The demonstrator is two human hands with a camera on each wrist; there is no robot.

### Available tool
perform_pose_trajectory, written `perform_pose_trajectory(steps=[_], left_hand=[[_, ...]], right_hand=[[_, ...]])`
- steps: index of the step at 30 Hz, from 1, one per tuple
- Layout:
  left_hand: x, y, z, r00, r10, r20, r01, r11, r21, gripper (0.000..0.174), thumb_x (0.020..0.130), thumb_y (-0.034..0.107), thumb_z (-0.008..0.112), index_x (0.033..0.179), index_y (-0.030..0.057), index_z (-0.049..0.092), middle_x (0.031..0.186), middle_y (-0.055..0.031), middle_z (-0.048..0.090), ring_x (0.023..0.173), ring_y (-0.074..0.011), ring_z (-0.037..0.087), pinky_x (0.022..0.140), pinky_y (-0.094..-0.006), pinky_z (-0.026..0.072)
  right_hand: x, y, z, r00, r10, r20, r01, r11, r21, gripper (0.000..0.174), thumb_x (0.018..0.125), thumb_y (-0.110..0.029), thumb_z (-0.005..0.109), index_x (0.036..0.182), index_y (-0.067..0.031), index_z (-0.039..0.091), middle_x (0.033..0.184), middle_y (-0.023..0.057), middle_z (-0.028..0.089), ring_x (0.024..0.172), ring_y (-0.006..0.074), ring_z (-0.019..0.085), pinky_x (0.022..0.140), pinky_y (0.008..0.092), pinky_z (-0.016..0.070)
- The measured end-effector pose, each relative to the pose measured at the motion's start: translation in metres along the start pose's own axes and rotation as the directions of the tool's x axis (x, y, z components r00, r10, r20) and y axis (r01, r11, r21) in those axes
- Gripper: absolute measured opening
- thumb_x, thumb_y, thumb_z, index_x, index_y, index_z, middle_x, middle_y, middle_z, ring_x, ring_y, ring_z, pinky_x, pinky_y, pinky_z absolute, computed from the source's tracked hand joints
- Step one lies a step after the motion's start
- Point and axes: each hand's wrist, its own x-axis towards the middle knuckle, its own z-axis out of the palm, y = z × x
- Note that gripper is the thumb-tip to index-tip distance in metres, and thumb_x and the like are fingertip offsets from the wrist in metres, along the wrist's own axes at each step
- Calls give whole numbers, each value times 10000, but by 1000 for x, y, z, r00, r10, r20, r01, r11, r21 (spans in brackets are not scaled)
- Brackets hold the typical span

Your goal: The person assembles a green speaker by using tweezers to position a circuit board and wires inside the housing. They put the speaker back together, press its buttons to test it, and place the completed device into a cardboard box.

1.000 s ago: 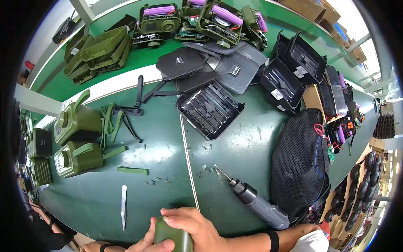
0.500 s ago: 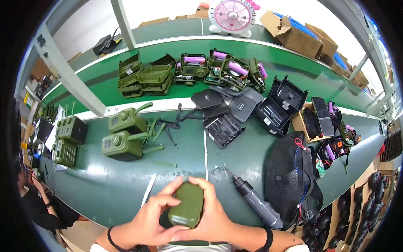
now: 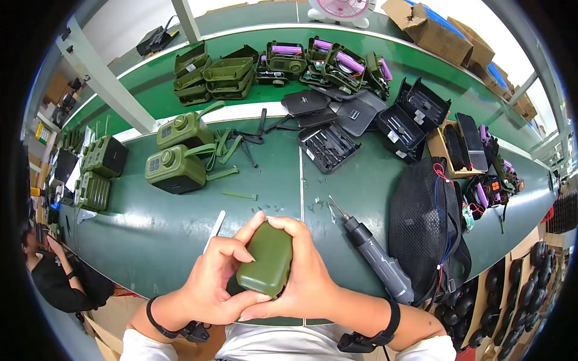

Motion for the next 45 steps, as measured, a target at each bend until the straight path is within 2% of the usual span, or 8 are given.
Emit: perform_pose_trajectory(steps=[11, 17, 31, 37, 41, 43, 44, 45], left_hand=[[0, -7, 13, 998, 26, -56, -32, 993, -116, 724, 837, 13, 824, 1335, 62, 301, 1657, -376, 124, 1470, -326, 394, 1164, -458, 376], [-12, -11, 20, 983, 152, -99, -147, 988, 57, 643, 865, 193, 840, 1240, 28, 345, 1528, -465, 325, 1374, -509, 504, 1050, -425, 495], [-11, -7, 17, 976, 157, -153, -153, 987, 44, 444, 901, 171, 783, 1084, 12, 411, 1467, -478, 386, 1266, -565, 563, 1008, -466, 538], [-4, -1, 11, 995, 58, -81, -58, 998, 6, 379, 958, 212, 671, 689, -10, 524, 1501, -464, 352, 1357, -552, 483, 1109, -507, 463], [0, 4, 12, 1000, 14, -7, -14, 1000, -18, 365, 987, 302, 652, 821, -4, 547, 1504, -473, 324, 1370, -559, 456, 1112, -479, 463], [-7, -4, 41, 919, -31, -392, -28, 989, -143, 402, 987, 396, 660, 1052, 10, 567, 1462, -395, 475, 1316, -518, 545, 1054, -457, 505], [-6, 0, 1, 999, 3, 49, -10, 990, 142, 583, 849, 179, 866, 1157, 55, 387, 1489, -468, 379, 1340, -526, 530, 986, -430, 540], [-8, 7, 5, 999, 14, 43, -20, 988, 153, 583, 849, 179, 866, 1157, 55, 387, 1489, -468, 379, 1340, -526, 530, 986, -430, 540]], right_hand=[[-7, -4, 3, 999, -34, -19, 35, 998, 49, 1383, 527, -393, 1057, 1519, -71, 149, 1336, 188, 495, 1191, 287, 585, 985, 461, 500], [-21, 1, 19, 991, -110, -74, 118, 986, 117, 1378, 539, -334, 1060, 1520, -74, 128, 1338, 198, 475, 1191, 278, 575, 977, 447, 503], [-27, -3, 31, 974, -51, -219, 68, 995, 73, 1359, 605, -569, 974, 1530, -48, 125, 1454, 297, 393, 1277, 383, 528, 1062, 532, 447], [-20, 3, 24, 964, -121, -235, 111, 992, -56, 1340, 603, -669, 930, 1532, -64, 176, 1401, 301, 441, 1234, 379, 543, 1028, 530, 466], [-23, 3, 25, 960, -104, -260, 99, 995, -32, 1378, 567, -667, 947, 1532, -61, 172, 1399, 304, 445, 1228, 389, 552, 1033, 531, 464], [-21, 1, 22, 952, -119, -281, 117, 993, -24, 1401, 545, -672, 954, 1532, -60, 170, 1403, 306, 443, 1233, 394, 551, 1040, 530, 460], [-19, -3, 18, 971, -69, -229, 67, 998, -17, 1434, 523, -657, 967, 1536, -61, 146, 1416, 306, 436, 1246, 389, 546, 1057, 526, 449], [-18, -8, 16, 985, -24, -170, 22, 1000, -11, 1467, 501, -643, 979, 1540, -62, 122, 1430, 306, 428, 1260, 385, 542, 1074, 522, 438]])
